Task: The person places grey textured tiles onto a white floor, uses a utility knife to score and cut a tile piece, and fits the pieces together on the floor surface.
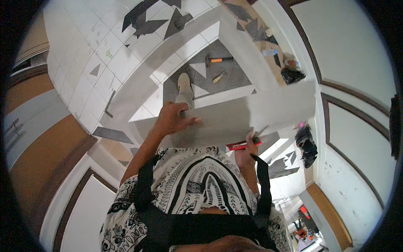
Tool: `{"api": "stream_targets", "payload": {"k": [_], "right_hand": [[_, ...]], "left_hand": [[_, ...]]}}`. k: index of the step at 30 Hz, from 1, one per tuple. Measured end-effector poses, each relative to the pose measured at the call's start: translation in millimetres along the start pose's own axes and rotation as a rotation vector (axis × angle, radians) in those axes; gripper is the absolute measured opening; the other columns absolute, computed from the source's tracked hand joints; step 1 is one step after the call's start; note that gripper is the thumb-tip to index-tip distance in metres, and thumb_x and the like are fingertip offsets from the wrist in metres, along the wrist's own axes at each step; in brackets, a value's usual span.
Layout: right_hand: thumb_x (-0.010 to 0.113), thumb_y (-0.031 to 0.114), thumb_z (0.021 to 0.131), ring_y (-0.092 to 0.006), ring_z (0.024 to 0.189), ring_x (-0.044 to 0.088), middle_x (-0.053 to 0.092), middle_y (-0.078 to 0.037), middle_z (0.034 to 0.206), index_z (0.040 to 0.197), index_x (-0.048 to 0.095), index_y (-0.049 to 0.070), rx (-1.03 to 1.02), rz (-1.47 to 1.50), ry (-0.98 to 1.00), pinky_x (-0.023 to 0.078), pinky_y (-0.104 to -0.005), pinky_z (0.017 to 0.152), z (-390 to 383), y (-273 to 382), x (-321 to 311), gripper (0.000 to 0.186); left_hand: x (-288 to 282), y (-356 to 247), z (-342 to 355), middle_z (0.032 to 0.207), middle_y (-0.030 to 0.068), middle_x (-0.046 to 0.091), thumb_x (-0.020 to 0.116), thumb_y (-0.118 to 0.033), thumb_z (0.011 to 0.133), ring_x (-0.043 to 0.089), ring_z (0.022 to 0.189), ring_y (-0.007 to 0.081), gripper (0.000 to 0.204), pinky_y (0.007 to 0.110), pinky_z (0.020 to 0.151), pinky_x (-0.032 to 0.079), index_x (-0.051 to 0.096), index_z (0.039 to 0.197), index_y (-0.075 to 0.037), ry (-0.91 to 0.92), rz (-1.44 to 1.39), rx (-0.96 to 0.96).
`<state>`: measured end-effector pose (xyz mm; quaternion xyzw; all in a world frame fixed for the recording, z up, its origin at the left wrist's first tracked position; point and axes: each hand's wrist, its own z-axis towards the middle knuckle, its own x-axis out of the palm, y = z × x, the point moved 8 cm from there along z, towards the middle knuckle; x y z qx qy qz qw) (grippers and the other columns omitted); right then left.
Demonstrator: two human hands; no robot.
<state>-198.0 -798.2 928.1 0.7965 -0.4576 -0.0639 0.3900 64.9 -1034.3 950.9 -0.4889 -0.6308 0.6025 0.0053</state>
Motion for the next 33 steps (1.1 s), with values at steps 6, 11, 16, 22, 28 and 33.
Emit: {"api": "stream_targets", "payload": {"k": [6,11,16,22,28,33], "right_hand": [[0.067,0.035,0.101,-0.0227,0.108,0.064,0.066,-0.006,0.120,0.128,0.059,0.013,-0.046,0.090,-0.220,0.056,-0.0432,0.086,71,68,81,0.035],[0.063,0.027,0.104,-0.0231,0.101,0.064,0.068,-0.007,0.119,0.124,0.061,0.014,-0.273,-0.062,-0.355,0.054,-0.0366,0.070,106,106,151,0.024],[0.061,0.026,0.105,-0.0193,0.102,0.053,0.060,-0.007,0.123,0.127,0.054,0.011,-0.237,-0.172,-0.009,0.047,-0.0350,0.071,196,93,218,0.027],[0.057,0.025,0.107,-0.0217,0.098,0.057,0.063,-0.008,0.126,0.130,0.054,0.010,-0.183,-0.346,0.074,0.047,-0.0350,0.069,276,181,303,0.027],[0.054,0.030,0.109,-0.0204,0.090,0.058,0.068,-0.008,0.116,0.121,0.062,0.009,0.053,-0.313,0.432,0.047,-0.0320,0.064,299,194,378,0.025],[0.059,0.030,0.106,-0.0207,0.080,0.056,0.068,-0.007,0.116,0.122,0.062,0.011,0.076,-0.491,0.292,0.047,-0.0341,0.061,317,211,396,0.025]], "left_hand": [[-39,147,101,0.117,0.0228,0.066,0.079,-0.068,0.078,0.061,0.114,0.0369,0.078,0.048,0.098,0.047,0.069,0.119,-0.004,-0.013,-0.075,-0.321],[15,232,130,0.152,0.0289,0.044,0.070,-0.073,0.083,0.038,0.145,0.0447,0.101,0.054,0.118,0.032,0.045,0.150,-0.002,-0.313,-0.117,-0.407],[147,406,72,0.138,0.0283,0.057,0.063,-0.076,0.087,0.056,0.127,0.0416,0.099,0.051,0.106,0.045,0.046,0.146,0.002,-0.204,-0.411,-0.816],[178,356,90,0.119,0.0181,0.064,0.061,-0.073,0.091,0.062,0.099,0.0286,0.083,0.042,0.089,0.049,0.054,0.133,-0.002,-0.148,-1.799,-1.131],[120,309,118,0.117,0.0150,0.065,0.057,-0.048,0.104,0.065,0.099,0.0290,0.045,0.044,0.082,0.052,0.052,0.124,-0.008,-0.520,-1.981,-1.020],[114,317,110,0.109,0.0092,0.067,0.056,-0.049,0.104,0.061,0.096,0.0236,0.046,0.038,0.082,0.046,0.055,0.128,-0.010,-0.732,-2.079,-0.985]]}}
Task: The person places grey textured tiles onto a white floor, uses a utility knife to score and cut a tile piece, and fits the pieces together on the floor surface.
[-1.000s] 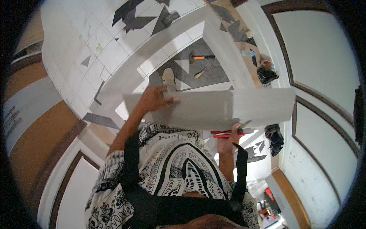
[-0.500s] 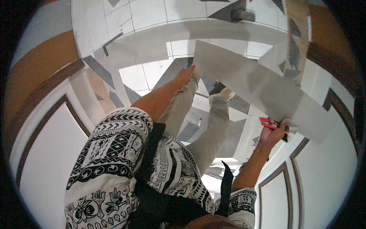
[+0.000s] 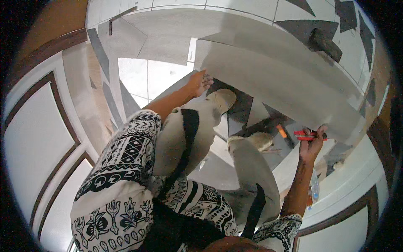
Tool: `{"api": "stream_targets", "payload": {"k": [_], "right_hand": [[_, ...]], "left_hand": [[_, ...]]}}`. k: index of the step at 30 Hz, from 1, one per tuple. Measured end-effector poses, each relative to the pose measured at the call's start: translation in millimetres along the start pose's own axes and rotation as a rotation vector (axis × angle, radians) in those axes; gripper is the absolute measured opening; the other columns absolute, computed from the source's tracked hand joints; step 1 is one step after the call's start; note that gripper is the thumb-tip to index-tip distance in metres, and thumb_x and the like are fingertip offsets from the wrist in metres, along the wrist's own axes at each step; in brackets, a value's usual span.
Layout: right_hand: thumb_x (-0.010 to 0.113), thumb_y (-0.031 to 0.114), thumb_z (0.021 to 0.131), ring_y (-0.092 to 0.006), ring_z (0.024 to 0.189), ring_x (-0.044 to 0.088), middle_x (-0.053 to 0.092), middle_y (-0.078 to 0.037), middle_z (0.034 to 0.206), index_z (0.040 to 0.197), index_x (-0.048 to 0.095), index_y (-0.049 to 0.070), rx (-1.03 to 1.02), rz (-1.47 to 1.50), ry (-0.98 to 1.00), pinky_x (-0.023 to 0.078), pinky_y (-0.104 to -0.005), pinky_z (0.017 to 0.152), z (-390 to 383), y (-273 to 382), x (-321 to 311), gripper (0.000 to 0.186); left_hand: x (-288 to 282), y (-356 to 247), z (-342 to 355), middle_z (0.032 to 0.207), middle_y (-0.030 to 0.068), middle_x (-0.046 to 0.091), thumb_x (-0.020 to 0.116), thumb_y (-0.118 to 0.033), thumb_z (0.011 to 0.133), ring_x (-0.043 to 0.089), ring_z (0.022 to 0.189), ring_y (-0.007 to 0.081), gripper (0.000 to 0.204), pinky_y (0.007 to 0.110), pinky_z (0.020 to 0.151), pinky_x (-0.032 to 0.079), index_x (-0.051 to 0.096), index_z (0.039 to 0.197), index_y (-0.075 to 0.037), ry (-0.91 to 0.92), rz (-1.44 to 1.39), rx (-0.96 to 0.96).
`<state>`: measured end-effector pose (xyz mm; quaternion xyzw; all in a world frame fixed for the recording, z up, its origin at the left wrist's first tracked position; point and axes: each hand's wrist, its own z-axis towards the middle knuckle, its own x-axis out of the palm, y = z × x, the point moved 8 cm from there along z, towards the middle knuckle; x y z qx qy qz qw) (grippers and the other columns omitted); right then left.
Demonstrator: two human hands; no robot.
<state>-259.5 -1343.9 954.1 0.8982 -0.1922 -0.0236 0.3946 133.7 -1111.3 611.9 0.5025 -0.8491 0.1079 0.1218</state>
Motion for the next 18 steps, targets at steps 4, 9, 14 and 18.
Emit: {"api": "stream_targets", "payload": {"k": [4,9,14,18], "right_hand": [[0.065,0.031,0.103,-0.0207,0.074,0.055,0.068,-0.005,0.113,0.119,0.062,0.012,-0.065,-0.113,0.078,0.047,-0.0357,0.060,-8,17,-22,0.025],[0.062,0.028,0.105,-0.0189,0.079,0.054,0.068,-0.005,0.112,0.116,0.063,0.011,-0.136,-0.065,-0.032,0.047,-0.0309,0.067,-2,19,-24,0.021],[0.061,0.033,0.105,-0.0192,0.074,0.056,0.062,-0.004,0.098,0.124,0.061,0.011,-0.140,-0.168,0.066,0.053,-0.0355,0.069,8,-16,-29,0.029],[0.059,0.035,0.106,-0.0194,0.072,0.060,0.058,-0.005,0.088,0.143,0.055,0.013,-0.116,-0.185,0.082,0.057,-0.0376,0.070,58,16,-41,0.043]], "left_hand": [[12,3,-33,0.103,0.0081,0.066,0.058,-0.053,0.103,0.061,0.089,0.0226,0.045,0.036,0.076,0.046,0.057,0.121,-0.011,-0.024,0.058,0.024],[-8,-11,-23,0.087,0.0117,0.071,0.056,-0.057,0.102,0.068,0.069,0.0222,0.054,0.035,0.054,0.047,0.063,0.104,-0.003,-0.166,0.293,0.194],[-35,-31,-19,0.077,0.0155,0.068,0.060,-0.048,0.103,0.065,0.060,0.0227,0.051,0.033,0.046,0.043,0.062,0.092,0.001,-0.131,0.272,0.299],[4,-45,-28,0.069,0.0148,0.064,0.062,-0.036,0.103,0.061,0.053,0.0218,0.044,0.033,0.041,0.039,0.060,0.083,0.004,-0.084,0.099,0.419]]}}
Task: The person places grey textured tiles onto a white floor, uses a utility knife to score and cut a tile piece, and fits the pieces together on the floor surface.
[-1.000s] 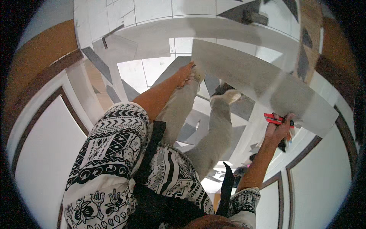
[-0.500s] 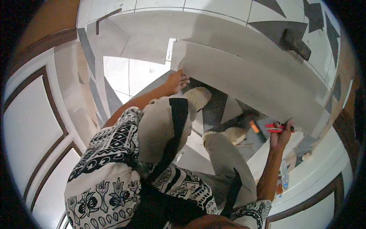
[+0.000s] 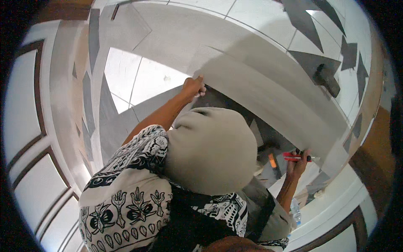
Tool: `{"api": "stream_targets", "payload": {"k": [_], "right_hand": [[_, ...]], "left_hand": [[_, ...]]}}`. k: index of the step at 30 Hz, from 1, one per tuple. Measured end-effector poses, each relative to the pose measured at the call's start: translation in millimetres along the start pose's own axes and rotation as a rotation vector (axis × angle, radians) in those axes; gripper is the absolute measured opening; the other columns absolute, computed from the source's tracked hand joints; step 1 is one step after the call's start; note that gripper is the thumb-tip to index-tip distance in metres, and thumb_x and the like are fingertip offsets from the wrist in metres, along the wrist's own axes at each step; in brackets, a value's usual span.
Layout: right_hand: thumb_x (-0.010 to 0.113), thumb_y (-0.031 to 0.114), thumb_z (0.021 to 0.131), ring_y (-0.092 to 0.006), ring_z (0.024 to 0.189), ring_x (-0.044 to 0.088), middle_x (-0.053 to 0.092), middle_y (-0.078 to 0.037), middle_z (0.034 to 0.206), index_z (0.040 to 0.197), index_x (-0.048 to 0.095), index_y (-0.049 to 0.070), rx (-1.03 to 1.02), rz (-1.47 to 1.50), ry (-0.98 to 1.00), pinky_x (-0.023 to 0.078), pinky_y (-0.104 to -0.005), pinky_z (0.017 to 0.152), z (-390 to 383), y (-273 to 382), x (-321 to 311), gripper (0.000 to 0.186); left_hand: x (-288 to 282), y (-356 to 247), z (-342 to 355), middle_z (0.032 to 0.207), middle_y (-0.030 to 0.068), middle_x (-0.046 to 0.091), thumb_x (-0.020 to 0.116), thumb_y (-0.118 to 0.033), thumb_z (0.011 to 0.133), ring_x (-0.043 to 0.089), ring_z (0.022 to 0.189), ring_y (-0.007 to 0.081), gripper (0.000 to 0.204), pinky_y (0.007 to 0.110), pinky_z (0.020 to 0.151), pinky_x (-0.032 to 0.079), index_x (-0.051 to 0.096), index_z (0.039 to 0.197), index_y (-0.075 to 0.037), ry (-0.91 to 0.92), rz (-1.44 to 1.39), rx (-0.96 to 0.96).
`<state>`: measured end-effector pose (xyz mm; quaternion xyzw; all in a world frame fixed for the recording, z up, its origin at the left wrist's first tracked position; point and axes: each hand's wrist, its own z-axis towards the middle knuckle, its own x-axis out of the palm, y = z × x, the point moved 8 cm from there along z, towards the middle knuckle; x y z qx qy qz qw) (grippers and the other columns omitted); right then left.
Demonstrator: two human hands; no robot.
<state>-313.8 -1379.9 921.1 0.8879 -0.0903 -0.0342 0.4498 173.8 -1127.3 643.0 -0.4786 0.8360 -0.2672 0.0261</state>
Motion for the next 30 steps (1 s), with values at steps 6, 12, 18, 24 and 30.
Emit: {"api": "stream_targets", "payload": {"k": [6,12,18,24,30], "right_hand": [[0.066,0.025,0.103,-0.0186,0.077,0.061,0.061,-0.004,0.093,0.114,0.061,0.015,0.120,-0.040,0.130,0.055,-0.0360,0.068,35,-11,-19,0.015],[0.067,0.023,0.103,-0.0183,0.081,0.061,0.063,-0.004,0.093,0.105,0.055,0.016,0.087,-0.044,0.148,0.053,-0.0371,0.068,91,-29,-41,0.014],[0.065,0.027,0.103,-0.0178,0.072,0.059,0.063,-0.005,0.089,0.107,0.053,0.016,0.144,-0.161,-0.033,0.053,-0.0362,0.061,109,-46,-68,0.017],[0.066,0.029,0.102,-0.0201,0.084,0.062,0.059,-0.005,0.109,0.125,0.042,0.020,0.228,-0.247,-0.017,0.053,-0.0395,0.061,90,-77,-41,0.035],[0.068,0.036,0.100,-0.0102,0.061,0.058,0.068,-0.003,0.085,0.096,0.058,0.010,0.233,-0.364,-0.012,0.045,-0.0285,0.049,92,-89,-53,0.029]], "left_hand": [[28,-29,-29,0.062,0.0127,0.060,0.066,-0.030,0.102,0.058,0.047,0.0213,0.043,0.035,0.040,0.042,0.058,0.071,-0.001,-0.213,0.132,0.020],[28,-17,-7,0.058,0.0126,0.064,0.063,-0.039,0.102,0.063,0.050,0.0217,0.049,0.038,0.044,0.048,0.061,0.074,0.001,-0.308,0.225,0.000],[39,-10,35,0.067,0.0150,0.069,0.069,-0.038,0.094,0.068,0.058,0.0252,0.039,0.039,0.054,0.053,0.064,0.099,0.001,-0.179,0.655,0.093],[15,35,57,0.087,0.0145,0.071,0.075,-0.036,0.086,0.068,0.082,0.0318,0.046,0.045,0.077,0.050,0.059,0.114,-0.003,0.056,1.345,0.271],[-7,-9,5,0.073,0.0095,0.062,0.063,-0.045,0.102,0.059,0.055,0.0223,0.044,0.036,0.047,0.047,0.059,0.092,-0.002,-0.062,0.452,-0.102]]}}
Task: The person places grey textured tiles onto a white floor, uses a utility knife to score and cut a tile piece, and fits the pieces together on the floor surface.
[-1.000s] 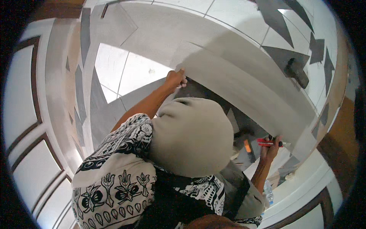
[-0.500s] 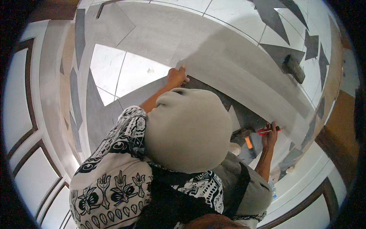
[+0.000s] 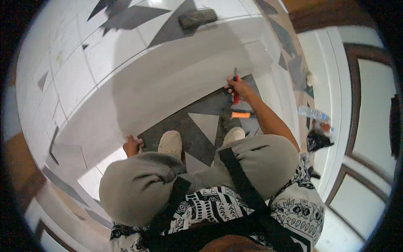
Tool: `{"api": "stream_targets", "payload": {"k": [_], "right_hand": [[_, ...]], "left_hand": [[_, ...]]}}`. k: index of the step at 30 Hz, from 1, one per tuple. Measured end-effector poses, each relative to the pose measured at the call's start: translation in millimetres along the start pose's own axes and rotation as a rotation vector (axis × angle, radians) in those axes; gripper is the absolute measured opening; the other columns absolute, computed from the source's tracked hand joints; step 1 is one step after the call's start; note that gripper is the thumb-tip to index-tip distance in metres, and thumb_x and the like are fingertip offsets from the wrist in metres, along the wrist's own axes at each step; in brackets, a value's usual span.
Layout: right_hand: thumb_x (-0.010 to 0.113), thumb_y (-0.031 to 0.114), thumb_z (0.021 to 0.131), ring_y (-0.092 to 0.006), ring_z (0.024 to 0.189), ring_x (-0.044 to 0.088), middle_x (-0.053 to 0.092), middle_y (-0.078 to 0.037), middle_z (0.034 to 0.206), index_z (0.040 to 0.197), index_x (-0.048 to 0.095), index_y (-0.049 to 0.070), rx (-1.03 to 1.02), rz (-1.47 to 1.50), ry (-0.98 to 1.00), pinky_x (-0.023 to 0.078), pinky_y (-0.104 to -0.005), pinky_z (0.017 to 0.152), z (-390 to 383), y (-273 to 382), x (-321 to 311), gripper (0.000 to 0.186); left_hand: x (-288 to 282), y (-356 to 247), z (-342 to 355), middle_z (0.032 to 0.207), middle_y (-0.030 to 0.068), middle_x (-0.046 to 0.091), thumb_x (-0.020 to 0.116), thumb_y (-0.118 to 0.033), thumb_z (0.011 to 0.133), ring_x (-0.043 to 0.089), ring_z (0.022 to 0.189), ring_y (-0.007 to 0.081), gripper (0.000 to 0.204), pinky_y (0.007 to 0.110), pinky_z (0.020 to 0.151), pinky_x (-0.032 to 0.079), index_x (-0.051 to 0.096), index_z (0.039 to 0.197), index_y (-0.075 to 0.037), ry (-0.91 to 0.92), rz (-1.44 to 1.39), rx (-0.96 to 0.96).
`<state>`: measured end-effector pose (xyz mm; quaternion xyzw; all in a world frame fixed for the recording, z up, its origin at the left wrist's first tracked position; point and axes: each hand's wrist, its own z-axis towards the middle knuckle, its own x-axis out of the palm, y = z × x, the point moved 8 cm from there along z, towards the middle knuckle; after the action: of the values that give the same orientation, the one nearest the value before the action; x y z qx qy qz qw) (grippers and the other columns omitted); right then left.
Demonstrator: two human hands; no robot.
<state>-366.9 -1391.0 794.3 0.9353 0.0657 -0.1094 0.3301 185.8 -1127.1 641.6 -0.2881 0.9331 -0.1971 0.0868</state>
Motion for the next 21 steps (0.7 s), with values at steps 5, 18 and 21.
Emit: {"api": "stream_targets", "payload": {"k": [5,18,21], "right_hand": [[0.072,0.044,0.096,-0.0118,0.053,0.058,0.068,-0.004,0.073,0.085,0.058,0.008,0.027,-0.323,-0.051,0.045,-0.0289,0.046,20,1,18,0.040],[0.072,0.067,0.084,-0.0404,0.112,0.067,0.070,-0.024,0.116,0.119,0.070,0.004,-0.110,-0.777,-0.052,0.053,-0.0507,0.091,19,-45,-12,0.072],[0.074,0.061,0.084,-0.0409,0.112,0.066,0.070,-0.019,0.115,0.122,0.068,0.008,-0.281,-0.885,0.120,0.053,-0.0516,0.091,-27,-21,-22,0.065]], "left_hand": [[-49,10,24,0.070,0.0078,0.062,0.057,-0.056,0.102,0.055,0.055,0.0195,0.054,0.035,0.048,0.042,0.060,0.091,-0.004,0.090,-0.023,-0.035],[-48,-38,-46,0.071,0.0078,0.056,0.059,-0.071,0.094,0.050,0.061,0.0226,0.065,0.037,0.059,0.039,0.060,0.086,-0.006,-0.286,0.679,0.046],[34,-94,-76,0.099,0.0202,0.062,0.071,-0.059,0.091,0.058,0.087,0.0312,0.067,0.045,0.080,0.046,0.059,0.112,0.003,-0.244,1.088,0.733]]}}
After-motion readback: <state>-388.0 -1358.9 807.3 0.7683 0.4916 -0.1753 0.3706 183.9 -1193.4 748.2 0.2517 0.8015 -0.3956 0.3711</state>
